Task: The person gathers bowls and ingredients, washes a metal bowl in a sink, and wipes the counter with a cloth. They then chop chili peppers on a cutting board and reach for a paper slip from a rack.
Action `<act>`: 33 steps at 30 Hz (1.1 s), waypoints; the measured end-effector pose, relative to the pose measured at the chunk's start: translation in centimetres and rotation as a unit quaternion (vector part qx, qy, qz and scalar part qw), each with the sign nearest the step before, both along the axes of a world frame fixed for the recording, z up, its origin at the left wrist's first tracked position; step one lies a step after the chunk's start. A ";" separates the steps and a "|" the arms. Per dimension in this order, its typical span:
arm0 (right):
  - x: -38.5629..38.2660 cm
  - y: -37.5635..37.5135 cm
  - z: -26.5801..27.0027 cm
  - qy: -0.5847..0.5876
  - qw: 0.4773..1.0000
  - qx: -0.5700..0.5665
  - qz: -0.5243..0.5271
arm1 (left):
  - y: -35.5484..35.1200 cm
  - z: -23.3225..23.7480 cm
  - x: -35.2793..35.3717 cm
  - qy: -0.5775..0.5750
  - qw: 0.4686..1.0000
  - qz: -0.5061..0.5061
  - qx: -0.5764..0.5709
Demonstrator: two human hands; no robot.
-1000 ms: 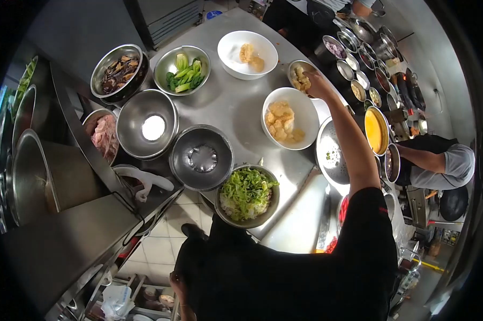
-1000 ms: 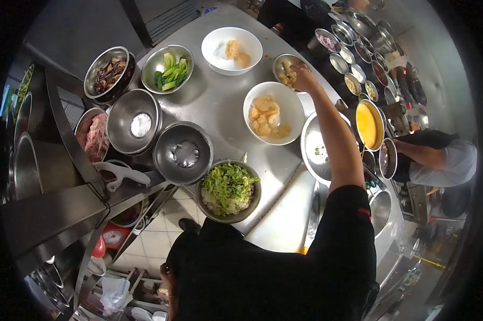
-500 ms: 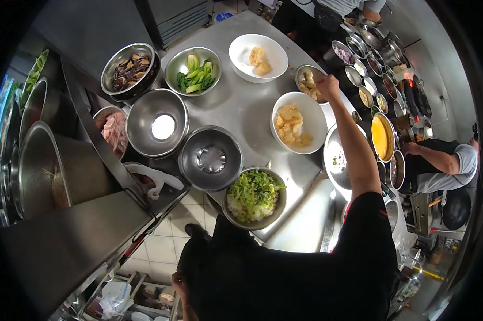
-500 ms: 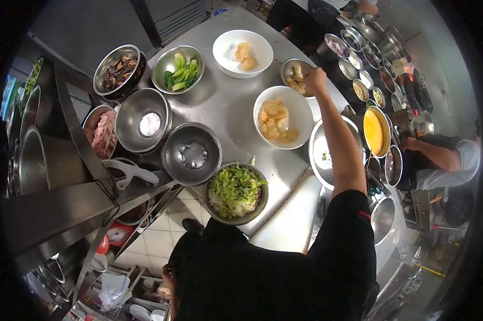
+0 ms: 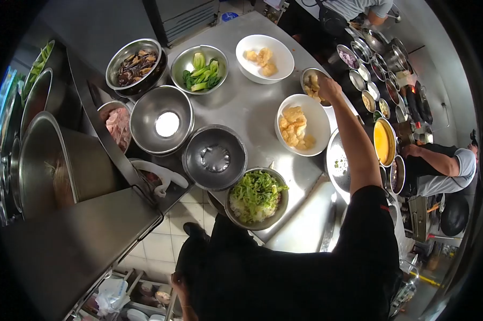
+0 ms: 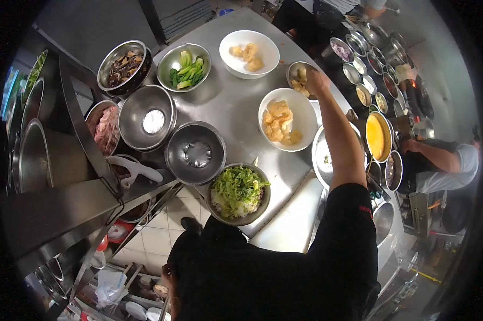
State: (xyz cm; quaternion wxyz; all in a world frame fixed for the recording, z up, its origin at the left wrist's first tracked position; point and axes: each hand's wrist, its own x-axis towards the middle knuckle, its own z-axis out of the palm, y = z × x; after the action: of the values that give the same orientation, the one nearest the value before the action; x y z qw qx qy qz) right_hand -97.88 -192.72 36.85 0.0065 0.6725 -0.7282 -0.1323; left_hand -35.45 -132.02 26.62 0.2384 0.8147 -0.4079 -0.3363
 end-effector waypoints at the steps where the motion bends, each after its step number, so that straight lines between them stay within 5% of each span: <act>1: 0.2 0.4 -0.3 -0.015 0.999 -0.028 -0.045 | -0.2 0.1 -0.1 0.001 1.000 0.005 -0.001; 12: -1.5 -1.3 1.2 -0.059 0.979 -0.128 -0.148 | -0.2 -0.2 0.5 -0.011 0.999 0.004 0.031; 16: 0.2 -4.6 7.0 -0.140 0.981 -0.023 0.132 | -0.9 -0.3 0.1 -0.034 0.999 -0.014 0.015; 17: 1.7 -4.3 8.6 -0.138 0.982 -0.021 0.128 | -1.0 0.0 0.0 -0.022 1.000 -0.021 0.009; 19: 4.4 -3.6 11.1 -0.462 0.885 -0.040 -0.045 | -0.2 -1.3 0.6 -0.038 0.999 -0.021 0.033; 20: 2.3 -4.1 9.0 -0.462 0.885 -0.044 -0.048 | 0.0 -2.0 1.1 -0.056 0.997 -0.016 0.053; 21: -1.1 -5.4 5.0 -0.196 0.978 -0.065 0.042 | -0.1 -2.0 1.2 -0.057 0.997 -0.018 0.050; 22: -2.8 -6.4 2.9 0.088 0.985 -0.079 0.128 | -0.3 -1.2 0.7 -0.049 0.998 -0.024 0.021; 23: 0.0 -2.6 4.8 -0.053 0.991 -0.093 -0.085 | -0.4 -0.7 0.4 -0.041 0.999 -0.027 -0.007; 24: -1.4 -2.2 2.2 -0.073 0.984 -0.075 -0.141 | -0.4 -0.7 0.3 -0.040 0.999 -0.022 -0.008; 25: -0.6 -1.4 3.0 -0.127 0.962 0.101 -0.220 | -0.1 -0.8 0.1 -0.033 0.999 -0.008 -0.010; 26: -2.0 -0.7 -0.2 -0.065 0.997 0.019 -0.044 | 0.3 -0.6 -0.1 -0.027 1.000 0.006 -0.008; 28: -1.6 -0.3 -0.4 -0.088 0.982 0.065 -0.152 | -0.1 0.5 -0.6 -0.016 1.000 0.011 -0.008; 33: -1.5 -0.8 -0.7 -0.124 0.975 0.079 -0.170 | 0.0 0.3 -0.4 0.017 1.000 0.019 -0.002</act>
State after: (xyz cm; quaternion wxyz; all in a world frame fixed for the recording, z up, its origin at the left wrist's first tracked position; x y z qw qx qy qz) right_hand -99.42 -193.51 36.15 -0.1593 0.5488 -0.8140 -0.1041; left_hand -35.82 -132.01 26.87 0.2533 0.8158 -0.3888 -0.3451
